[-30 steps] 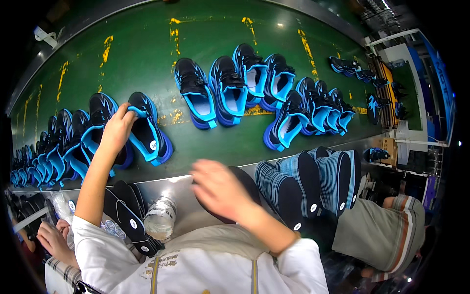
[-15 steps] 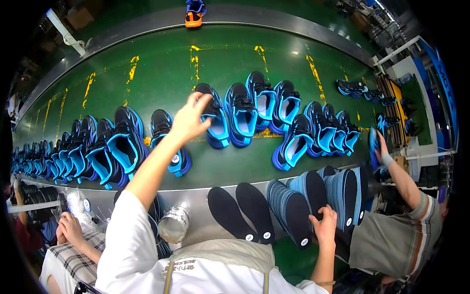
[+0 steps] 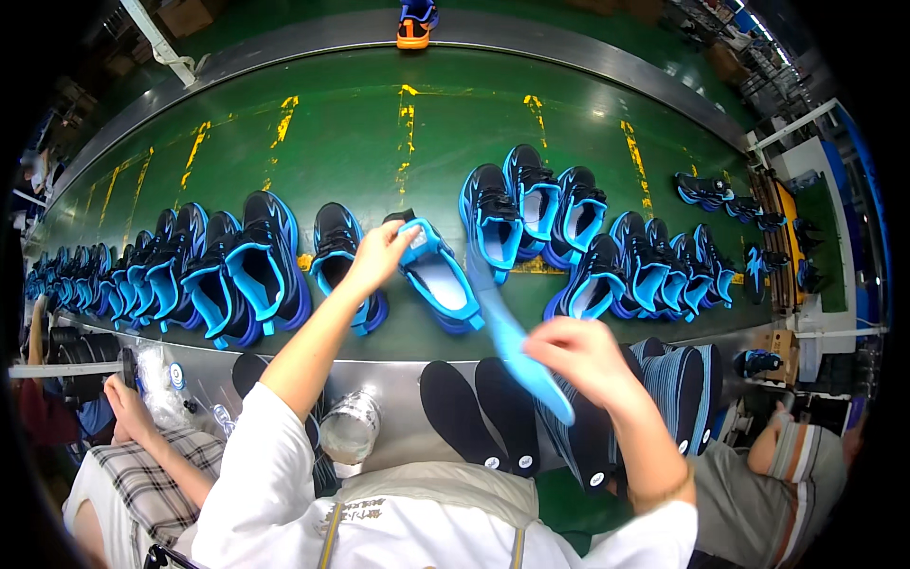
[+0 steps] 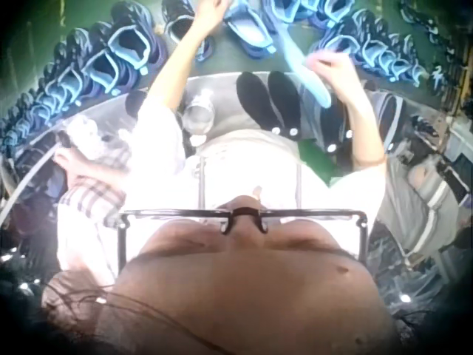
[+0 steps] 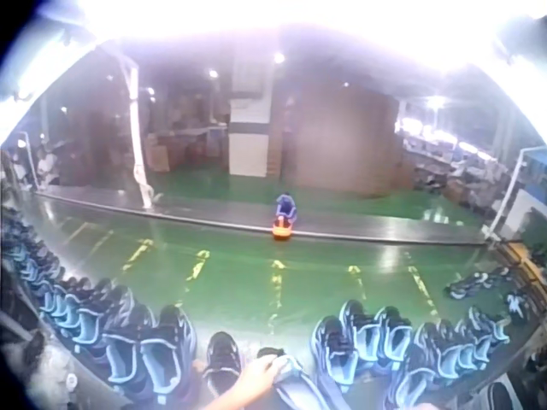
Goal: The person picks up insoles from a stack and places them inside blue and black athletic shoes on a conveyor belt, smoothing them into place by hand.
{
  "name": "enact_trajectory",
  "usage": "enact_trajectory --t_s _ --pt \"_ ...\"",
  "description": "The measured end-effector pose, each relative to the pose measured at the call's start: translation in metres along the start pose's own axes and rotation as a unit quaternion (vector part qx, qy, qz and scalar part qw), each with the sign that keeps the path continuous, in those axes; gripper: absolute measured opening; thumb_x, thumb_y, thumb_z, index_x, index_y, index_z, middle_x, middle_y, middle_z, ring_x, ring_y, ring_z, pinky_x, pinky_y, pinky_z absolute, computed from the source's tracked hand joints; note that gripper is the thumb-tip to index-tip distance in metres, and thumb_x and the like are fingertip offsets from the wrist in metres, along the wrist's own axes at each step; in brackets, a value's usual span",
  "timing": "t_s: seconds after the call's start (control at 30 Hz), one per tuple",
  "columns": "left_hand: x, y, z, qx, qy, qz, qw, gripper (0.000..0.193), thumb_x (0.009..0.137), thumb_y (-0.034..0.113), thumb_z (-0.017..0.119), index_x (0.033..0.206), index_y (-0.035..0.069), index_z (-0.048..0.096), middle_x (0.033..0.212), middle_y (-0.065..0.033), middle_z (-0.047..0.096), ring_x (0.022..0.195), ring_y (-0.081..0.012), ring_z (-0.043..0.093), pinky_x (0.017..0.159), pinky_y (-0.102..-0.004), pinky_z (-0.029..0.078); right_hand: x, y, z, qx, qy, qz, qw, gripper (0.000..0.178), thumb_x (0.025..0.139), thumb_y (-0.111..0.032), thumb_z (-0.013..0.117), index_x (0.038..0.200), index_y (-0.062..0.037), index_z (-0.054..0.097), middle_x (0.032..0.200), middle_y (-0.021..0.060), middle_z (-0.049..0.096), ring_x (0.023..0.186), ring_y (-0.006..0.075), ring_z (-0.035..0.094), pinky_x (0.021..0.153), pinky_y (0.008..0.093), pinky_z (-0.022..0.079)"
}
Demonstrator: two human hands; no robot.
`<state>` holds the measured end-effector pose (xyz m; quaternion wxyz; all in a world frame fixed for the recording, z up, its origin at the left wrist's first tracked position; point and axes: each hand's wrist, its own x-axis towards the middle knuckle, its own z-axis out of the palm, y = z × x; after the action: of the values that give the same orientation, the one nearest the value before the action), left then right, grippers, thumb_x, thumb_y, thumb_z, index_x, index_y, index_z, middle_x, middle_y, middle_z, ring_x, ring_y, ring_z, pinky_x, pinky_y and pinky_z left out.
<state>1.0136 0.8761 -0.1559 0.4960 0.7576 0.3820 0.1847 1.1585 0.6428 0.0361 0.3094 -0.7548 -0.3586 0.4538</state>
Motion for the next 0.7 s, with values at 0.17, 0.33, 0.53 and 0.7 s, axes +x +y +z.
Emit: enact_trajectory --t_s 0.17,0.33,0.53,0.7 --pt "-0.017 0.011 0.002 0.048 -0.03 0.002 0.998 0.037 0.084 0.033 0.054 0.095 -0.002 0.059 0.072 -0.015 0.06 0.072 -0.0198 0.059 0.065 -0.0322 0.043 0.097 0.02 0.058 -0.099 -0.124 0.082 0.984 0.018 0.068 -0.016 0.064 0.069 0.0016 0.066 0.055 0.0083 0.058 0.049 0.0148 0.055 0.05 0.0281 0.044" --pt "-0.012 0.005 -0.001 0.004 -0.094 -0.008 0.996 0.033 0.083 0.035 0.052 0.088 0.003 0.059 0.079 -0.0208 0.06 0.081 -0.0365 0.058 0.069 -0.0405 0.045 0.135 0.071 0.124 -0.406 -0.026 -0.142 0.902 0.016 0.072 -0.007 0.052 0.075 0.0042 0.063 0.086 0.0224 0.058 0.077 0.0352 0.059 0.072 0.038 0.048" --pt "-0.026 0.01 -0.001 0.01 -0.066 0.022 0.998 0.039 0.085 0.032 0.052 0.107 -0.001 0.055 0.082 -0.0149 0.062 0.078 -0.022 0.06 0.07 -0.0314 0.044 0.11 0.056 0.128 -0.48 0.084 -0.224 0.844 0.024 0.073 -0.017 0.055 0.088 0.0014 0.059 0.1 0.0252 0.05 0.088 0.0356 0.054 0.072 0.0421 0.048" --pt "-0.026 0.018 0.004 -0.007 -0.034 -0.053 0.998 0.044 0.083 0.039 0.052 0.109 0.003 0.055 0.09 -0.0199 0.062 0.09 -0.0344 0.059 0.077 -0.0382 0.045 0.111 0.028 0.109 -0.484 -0.104 0.005 0.869 0.022 0.074 -0.015 0.055 0.084 0.0032 0.063 0.09 0.0214 0.056 0.087 0.036 0.056 0.077 0.0388 0.047"
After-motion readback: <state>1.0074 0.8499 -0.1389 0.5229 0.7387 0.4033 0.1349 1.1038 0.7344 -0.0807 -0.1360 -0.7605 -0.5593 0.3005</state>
